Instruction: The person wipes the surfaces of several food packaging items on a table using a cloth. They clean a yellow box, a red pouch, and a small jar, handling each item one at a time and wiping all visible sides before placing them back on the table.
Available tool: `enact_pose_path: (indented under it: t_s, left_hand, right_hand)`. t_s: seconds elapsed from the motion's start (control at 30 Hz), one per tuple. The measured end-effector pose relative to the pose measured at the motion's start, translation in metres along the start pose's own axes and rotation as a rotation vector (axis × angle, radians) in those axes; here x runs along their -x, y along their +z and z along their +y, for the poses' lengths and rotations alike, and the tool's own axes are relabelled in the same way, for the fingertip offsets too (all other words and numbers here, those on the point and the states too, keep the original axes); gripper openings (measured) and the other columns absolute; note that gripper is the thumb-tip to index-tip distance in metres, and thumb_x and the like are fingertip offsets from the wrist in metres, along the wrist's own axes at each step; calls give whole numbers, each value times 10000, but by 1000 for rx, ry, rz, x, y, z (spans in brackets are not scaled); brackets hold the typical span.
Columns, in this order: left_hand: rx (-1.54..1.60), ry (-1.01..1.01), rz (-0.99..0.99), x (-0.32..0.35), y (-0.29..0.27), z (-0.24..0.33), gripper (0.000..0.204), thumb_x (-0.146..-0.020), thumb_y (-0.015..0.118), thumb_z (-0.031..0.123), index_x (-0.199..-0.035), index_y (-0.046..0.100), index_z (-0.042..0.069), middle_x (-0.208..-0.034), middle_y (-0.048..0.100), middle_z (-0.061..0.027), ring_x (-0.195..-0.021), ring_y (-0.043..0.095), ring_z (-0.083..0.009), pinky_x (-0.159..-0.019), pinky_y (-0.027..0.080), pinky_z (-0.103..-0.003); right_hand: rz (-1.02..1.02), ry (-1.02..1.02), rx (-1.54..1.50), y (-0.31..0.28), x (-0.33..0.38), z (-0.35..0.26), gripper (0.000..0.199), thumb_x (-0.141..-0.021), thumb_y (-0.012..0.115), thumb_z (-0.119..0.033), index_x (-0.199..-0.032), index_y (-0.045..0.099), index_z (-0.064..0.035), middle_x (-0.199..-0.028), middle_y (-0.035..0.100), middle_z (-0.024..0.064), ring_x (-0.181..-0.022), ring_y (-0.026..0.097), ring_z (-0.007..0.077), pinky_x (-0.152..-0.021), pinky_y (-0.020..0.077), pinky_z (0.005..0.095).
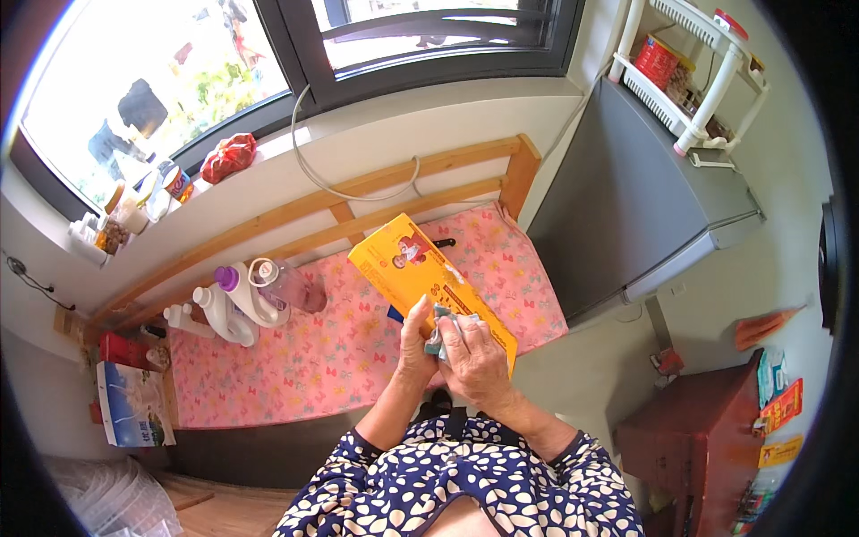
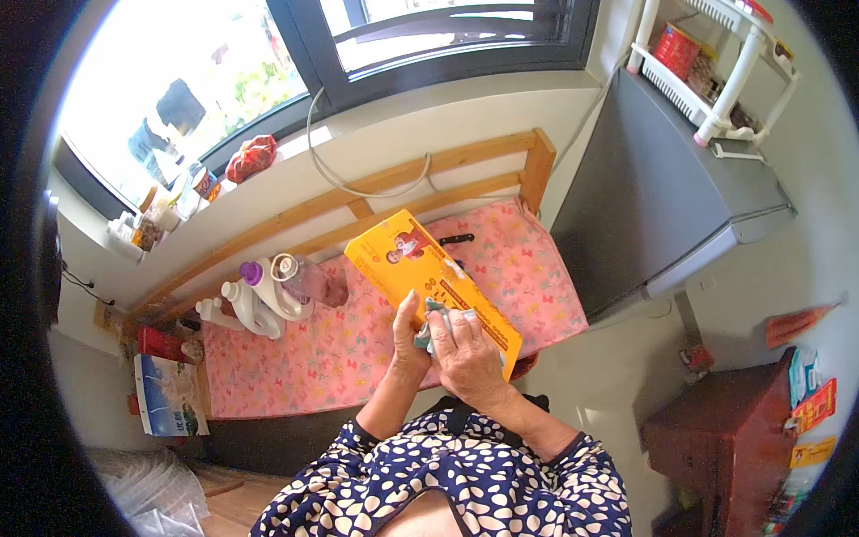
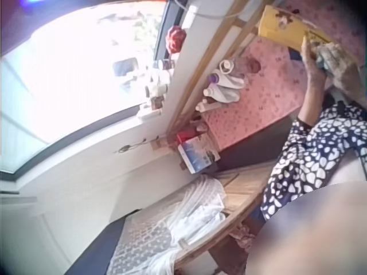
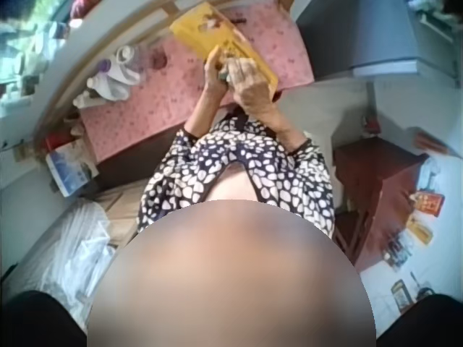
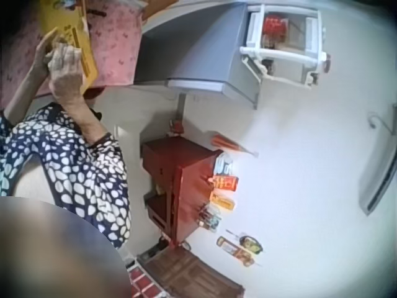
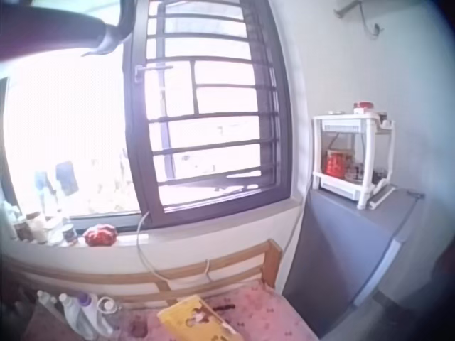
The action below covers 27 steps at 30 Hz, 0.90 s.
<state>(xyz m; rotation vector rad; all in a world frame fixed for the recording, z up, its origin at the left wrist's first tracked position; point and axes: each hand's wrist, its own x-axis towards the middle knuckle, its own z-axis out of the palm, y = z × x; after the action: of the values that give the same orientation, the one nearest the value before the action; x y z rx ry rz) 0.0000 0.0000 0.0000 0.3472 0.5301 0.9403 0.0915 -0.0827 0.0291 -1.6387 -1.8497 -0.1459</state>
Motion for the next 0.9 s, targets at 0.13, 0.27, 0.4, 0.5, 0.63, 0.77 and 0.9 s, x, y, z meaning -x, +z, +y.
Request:
enact_pose_path:
  t_s: [0.13, 0.27, 0.4, 0.5, 0.63, 0.77, 0.9]
  left_hand:
    - [77, 17, -78, 1, 6, 7, 484, -844, 565, 338, -1233, 500, 56, -1132, 612, -106, -1043, 586, -235, -938, 465, -379]
    - [143, -25, -154, 6, -1, -8, 529, -826, 553, 297, -1276, 464, 33, -1187, 587, -116, -1090, 573, -260, -963, 453, -401]
    - [71, -99, -206, 11, -7, 2, 562, -803, 556, 245, -1302, 435, 16, -1198, 570, -139, -1110, 565, -278, -966, 455, -426]
    - [68, -152, -218, 6, -25, 3, 569, -787, 559, 213, -1300, 431, 4, -1194, 568, -150, -1110, 562, -287, -953, 464, -439]
    - [48, -143, -181, 8, -38, 11, 583, -764, 552, 179, -1302, 423, -5, -1200, 563, -147, -1103, 566, -294, -951, 468, -440]
    - [5, -180, -251, 17, -52, 16, 607, -743, 544, 153, -1313, 409, -8, -1220, 549, -151, -1104, 564, -306, -960, 464, -442]
    - [-76, -169, -236, 21, -41, 13, 591, -812, 570, 249, -1329, 405, 16, -1247, 535, -149, -1125, 553, -298, -988, 445, -437]
  right_hand:
    - [-3, -56, -181, -6, -16, 14, 479, -784, 677, -160, -1220, 548, -9, -1096, 543, 163, -971, 549, 330, -821, 487, 383]
    - [30, 44, -192, 4, -31, 42, 435, -833, 632, -155, -1234, 537, -15, -1126, 520, 151, -988, 528, 327, -848, 459, 397]
    - [257, 93, -146, 35, -77, 62, 411, -871, 594, -153, -1251, 517, -18, -1169, 507, 146, -1029, 508, 331, -904, 408, 423]
    - [244, 77, -231, 42, -112, 48, 385, -914, 548, -197, -1262, 514, -36, -1269, 505, 158, -1169, 477, 313, -958, 364, 428]
    - [153, -173, -202, 35, -121, 5, 394, -890, 581, -216, -1251, 549, -63, -1291, 532, 116, -1233, 474, 278, -987, 318, 419]
    - [126, -108, -177, 37, -127, 17, 349, -886, 586, -231, -1209, 577, -98, -1232, 575, 83, -1219, 489, 240, -969, 297, 404]
    - [201, 155, -113, 52, -122, 29, 319, -902, 571, -228, -1204, 559, -126, -1209, 593, 52, -1214, 496, 220, -927, 306, 424]
